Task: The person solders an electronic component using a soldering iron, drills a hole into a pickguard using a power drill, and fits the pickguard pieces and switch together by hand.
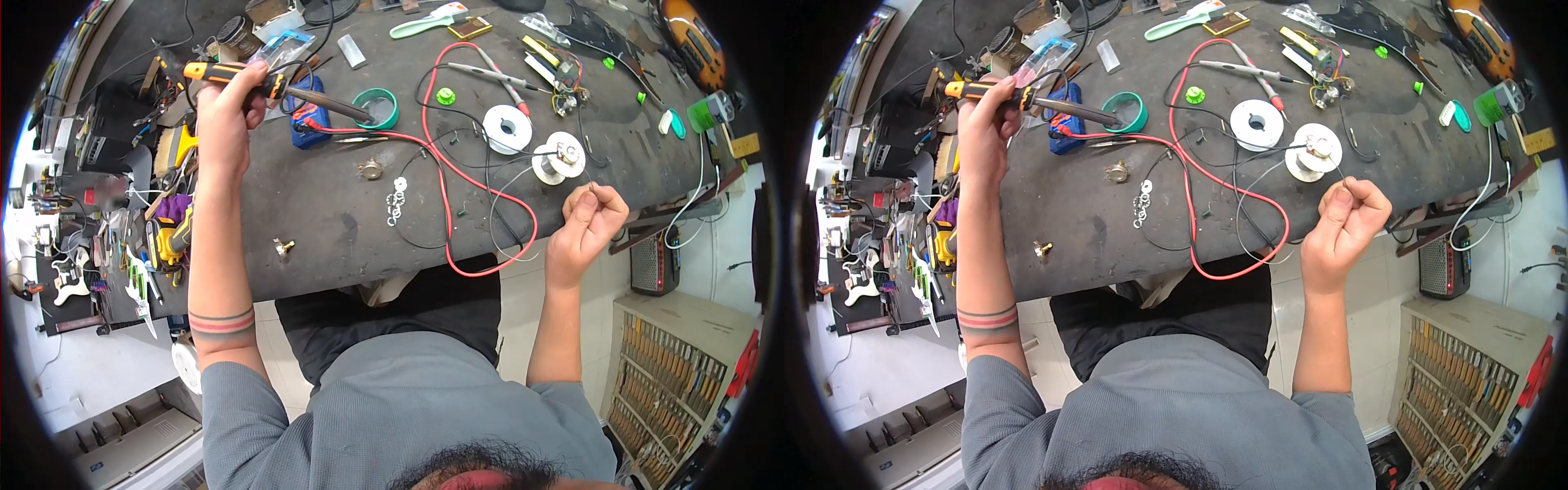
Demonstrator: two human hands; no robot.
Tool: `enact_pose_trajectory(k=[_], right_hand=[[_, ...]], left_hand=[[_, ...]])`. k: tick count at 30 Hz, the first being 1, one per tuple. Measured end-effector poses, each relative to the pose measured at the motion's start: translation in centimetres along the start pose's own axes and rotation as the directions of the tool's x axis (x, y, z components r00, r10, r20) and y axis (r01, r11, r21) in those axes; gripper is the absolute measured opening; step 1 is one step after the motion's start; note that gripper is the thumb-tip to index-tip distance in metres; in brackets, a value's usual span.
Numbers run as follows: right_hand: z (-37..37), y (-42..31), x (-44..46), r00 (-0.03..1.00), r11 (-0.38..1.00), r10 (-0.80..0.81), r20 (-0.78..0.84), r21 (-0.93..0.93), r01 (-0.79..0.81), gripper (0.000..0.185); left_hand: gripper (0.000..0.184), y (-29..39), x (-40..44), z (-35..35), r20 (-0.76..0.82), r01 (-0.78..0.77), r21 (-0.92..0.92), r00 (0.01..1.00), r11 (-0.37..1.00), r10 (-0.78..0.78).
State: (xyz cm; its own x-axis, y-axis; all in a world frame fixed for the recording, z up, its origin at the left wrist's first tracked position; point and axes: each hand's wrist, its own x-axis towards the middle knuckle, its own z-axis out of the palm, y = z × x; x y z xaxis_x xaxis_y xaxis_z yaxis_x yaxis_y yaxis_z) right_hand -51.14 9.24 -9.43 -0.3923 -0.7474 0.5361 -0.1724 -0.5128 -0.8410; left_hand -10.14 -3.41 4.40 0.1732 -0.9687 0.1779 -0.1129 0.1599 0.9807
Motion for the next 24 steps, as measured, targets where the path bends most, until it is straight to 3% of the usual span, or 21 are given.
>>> enact_pose_trajectory(k=[6, 24], right_hand=[[0.0, 0.0, 0.0, 1.0, 1.0, 0.001, -0.008, -0.018, -0.001, 0.012], [-0.1, 0.2, 0.1, 1.0, 0.999, -0.015, 0.016, -0.031, 0.015, 0.012]], left_hand=[[0.02, -0.2, 1.8, 0.1, 0.041, 0.071, 0.07, 0.996, 0.995, -0.074], [0.02, -0.9, 2.3, 0.6, 0.039, 0.099, -0.005, 0.994, 0.995, -0.099]])
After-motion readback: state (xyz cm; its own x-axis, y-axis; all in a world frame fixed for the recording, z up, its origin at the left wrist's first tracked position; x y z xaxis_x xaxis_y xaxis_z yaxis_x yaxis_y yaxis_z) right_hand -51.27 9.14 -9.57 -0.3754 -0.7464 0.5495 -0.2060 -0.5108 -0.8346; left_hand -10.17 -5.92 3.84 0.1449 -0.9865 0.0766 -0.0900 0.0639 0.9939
